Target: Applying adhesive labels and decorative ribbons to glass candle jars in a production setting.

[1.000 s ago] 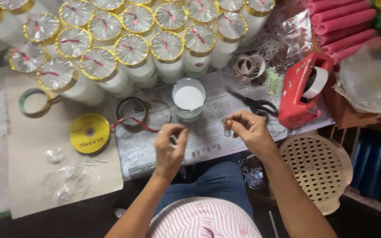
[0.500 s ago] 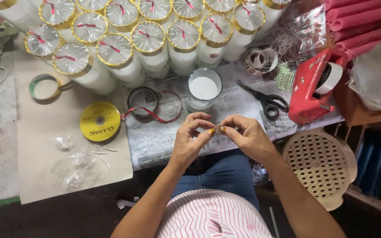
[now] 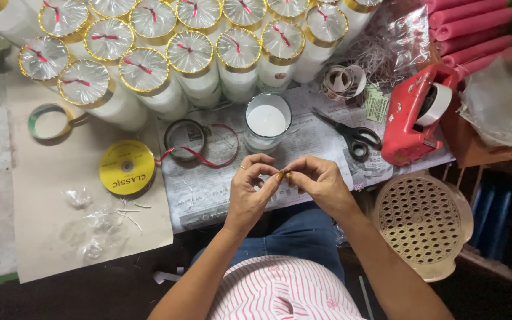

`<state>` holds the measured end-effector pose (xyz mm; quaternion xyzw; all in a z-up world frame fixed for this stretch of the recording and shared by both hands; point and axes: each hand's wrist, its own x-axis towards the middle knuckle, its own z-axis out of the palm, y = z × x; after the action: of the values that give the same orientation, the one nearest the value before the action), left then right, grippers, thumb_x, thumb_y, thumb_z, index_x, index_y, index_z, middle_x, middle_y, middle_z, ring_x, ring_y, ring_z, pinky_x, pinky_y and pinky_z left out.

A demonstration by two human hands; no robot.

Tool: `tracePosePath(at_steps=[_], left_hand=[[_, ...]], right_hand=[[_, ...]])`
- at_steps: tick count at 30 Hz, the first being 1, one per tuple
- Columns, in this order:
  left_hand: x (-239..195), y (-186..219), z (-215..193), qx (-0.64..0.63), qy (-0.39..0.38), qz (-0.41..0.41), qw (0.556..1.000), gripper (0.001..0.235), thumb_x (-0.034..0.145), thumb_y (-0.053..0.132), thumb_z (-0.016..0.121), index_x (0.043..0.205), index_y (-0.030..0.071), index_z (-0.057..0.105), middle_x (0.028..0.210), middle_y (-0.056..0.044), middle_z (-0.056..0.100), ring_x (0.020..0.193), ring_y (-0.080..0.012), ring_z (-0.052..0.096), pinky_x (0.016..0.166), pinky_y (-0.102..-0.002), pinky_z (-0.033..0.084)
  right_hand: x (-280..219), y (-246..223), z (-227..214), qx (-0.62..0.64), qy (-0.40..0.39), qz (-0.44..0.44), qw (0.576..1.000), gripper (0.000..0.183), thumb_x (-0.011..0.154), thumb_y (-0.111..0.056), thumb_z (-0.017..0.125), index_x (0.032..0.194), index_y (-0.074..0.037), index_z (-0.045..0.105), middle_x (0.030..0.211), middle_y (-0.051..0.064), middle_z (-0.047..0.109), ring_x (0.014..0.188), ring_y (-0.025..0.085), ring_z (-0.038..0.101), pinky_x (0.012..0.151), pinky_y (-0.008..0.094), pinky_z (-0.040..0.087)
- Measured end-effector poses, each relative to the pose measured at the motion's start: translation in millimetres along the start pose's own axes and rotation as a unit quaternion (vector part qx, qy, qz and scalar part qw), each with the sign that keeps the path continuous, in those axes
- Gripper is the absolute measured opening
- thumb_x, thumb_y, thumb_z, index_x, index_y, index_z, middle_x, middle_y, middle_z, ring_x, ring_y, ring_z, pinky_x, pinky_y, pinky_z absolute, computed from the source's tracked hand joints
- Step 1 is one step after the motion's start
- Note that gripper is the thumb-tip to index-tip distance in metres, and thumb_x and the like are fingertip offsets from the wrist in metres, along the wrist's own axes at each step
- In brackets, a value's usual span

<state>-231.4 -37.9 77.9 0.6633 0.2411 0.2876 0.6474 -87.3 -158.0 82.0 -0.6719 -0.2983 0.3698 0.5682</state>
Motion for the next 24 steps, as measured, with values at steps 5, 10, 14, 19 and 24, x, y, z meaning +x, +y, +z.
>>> tracePosePath(at_steps=[5, 10, 14, 19, 24], left_hand=[[-0.8, -1.2, 1.3, 0.007, 0.010, -0.001, 1.000, 0.010, 0.088, 0.016, 0.078, 0.089, 0.006, 0.076, 0.111, -0.007, 0.065, 0.087, -0.0139, 0.065, 0.064, -0.022, 0.050], [-0.7, -2.8, 2.6, 0.011, 0.014, -0.004, 1.000, 0.010, 0.087, 0.016, 0.078, 0.089, 0.007, 0.076, 0.111, -0.007, 0.065, 0.085, -0.0135, 0.066, 0.064, -0.022, 0.049], [0.2, -5.4, 2.1, 0.006, 0.015, 0.001, 1.000, 0.008, 0.088, 0.015, 0.078, 0.089, 0.007, 0.076, 0.110, -0.007, 0.066, 0.084, -0.0143, 0.067, 0.062, -0.022, 0.050], [0.6, -8.3, -4.4, -0.011, 0.022, -0.004, 1.000, 0.009, 0.088, 0.016, 0.078, 0.090, 0.007, 0.077, 0.110, -0.008, 0.066, 0.084, -0.0147, 0.068, 0.063, -0.022, 0.050], [-0.3, -4.7, -2.6, -0.004, 0.012, -0.010, 1.000, 0.010, 0.088, 0.017, 0.078, 0.091, 0.008, 0.078, 0.110, -0.008, 0.067, 0.084, -0.0153, 0.069, 0.063, -0.022, 0.050]], right_hand=[[1.6, 0.0, 0.3, 0.003, -0.005, -0.003, 1.000, 0.016, 0.090, -0.005, 0.071, 0.104, 0.000, 0.076, 0.078, 0.012, 0.076, 0.070, 0.013, 0.070, 0.058, 0.024, 0.058], [1.6, -1.0, -1.0, -0.004, 0.002, 0.003, 1.000, 0.017, 0.089, -0.006, 0.072, 0.104, 0.001, 0.076, 0.075, 0.011, 0.075, 0.068, 0.012, 0.067, 0.056, 0.023, 0.057], [5.6, 4.3, -7.6, -0.025, 0.010, -0.003, 1.000, 0.022, 0.089, -0.008, 0.072, 0.110, -0.002, 0.075, 0.082, 0.012, 0.076, 0.074, 0.013, 0.070, 0.058, 0.024, 0.058], [6.0, 11.4, -18.3, 0.026, 0.011, 0.004, 1.000, 0.029, 0.090, -0.011, 0.074, 0.118, -0.003, 0.071, 0.095, 0.013, 0.077, 0.082, 0.013, 0.070, 0.064, 0.026, 0.060], [8.4, 3.9, -10.8, -0.028, -0.023, -0.051, 0.998, 0.011, 0.089, -0.008, 0.074, 0.099, -0.004, 0.076, 0.105, 0.011, 0.073, 0.095, 0.013, 0.067, 0.073, 0.025, 0.059]])
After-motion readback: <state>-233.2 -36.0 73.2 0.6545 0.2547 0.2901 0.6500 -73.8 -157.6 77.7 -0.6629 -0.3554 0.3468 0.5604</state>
